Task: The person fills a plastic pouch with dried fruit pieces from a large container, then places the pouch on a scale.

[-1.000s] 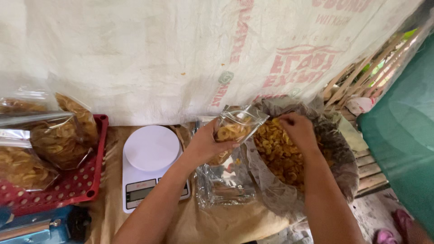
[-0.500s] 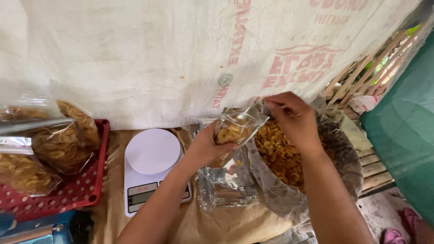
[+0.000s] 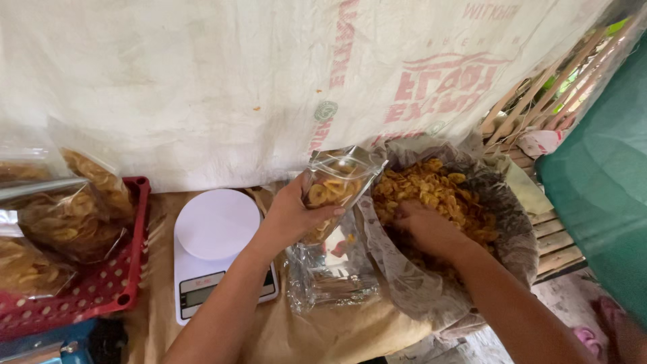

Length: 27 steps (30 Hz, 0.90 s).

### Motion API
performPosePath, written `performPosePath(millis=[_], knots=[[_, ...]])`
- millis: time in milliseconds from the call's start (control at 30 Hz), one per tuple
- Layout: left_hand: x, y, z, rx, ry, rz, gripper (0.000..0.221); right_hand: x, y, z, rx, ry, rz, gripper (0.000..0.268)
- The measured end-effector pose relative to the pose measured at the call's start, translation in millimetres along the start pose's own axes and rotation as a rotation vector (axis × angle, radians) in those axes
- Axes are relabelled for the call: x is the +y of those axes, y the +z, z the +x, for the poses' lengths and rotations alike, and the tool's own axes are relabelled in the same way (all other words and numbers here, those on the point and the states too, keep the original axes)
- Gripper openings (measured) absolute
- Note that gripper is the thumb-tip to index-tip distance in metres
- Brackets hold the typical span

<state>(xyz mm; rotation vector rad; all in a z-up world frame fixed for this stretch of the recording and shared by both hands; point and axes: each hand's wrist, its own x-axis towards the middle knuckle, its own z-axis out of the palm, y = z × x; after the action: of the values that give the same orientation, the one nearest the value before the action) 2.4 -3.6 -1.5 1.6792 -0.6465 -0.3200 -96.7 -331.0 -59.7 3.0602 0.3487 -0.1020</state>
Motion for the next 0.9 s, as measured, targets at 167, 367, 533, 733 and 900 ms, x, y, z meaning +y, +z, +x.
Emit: performPosePath(millis=[167,367,533,733,900], knots=[[-2,0,2,0.02,0.04,-0.1,0.068,18,-35,-10,0.147,0.369,0.226,0.025],[0,6,1,-0.007,-0.002,-0.08,0.065,32,-35,-25,0.409,0.487,0.547,0.024],[0,5,-1,-0.013,0.019,-0.078,0.062,24,-23,-25,0.248,0.231,0.346,0.025],[-2,8,1,-0.041,0.049,-0.153,0.062,23,-18,-15,0.334,0.262,0.164,0.019],[-2,11,1,-0.052,0.056,-0.055,0.063,21,-21,-20,0.287,0.277,0.313,0.029]])
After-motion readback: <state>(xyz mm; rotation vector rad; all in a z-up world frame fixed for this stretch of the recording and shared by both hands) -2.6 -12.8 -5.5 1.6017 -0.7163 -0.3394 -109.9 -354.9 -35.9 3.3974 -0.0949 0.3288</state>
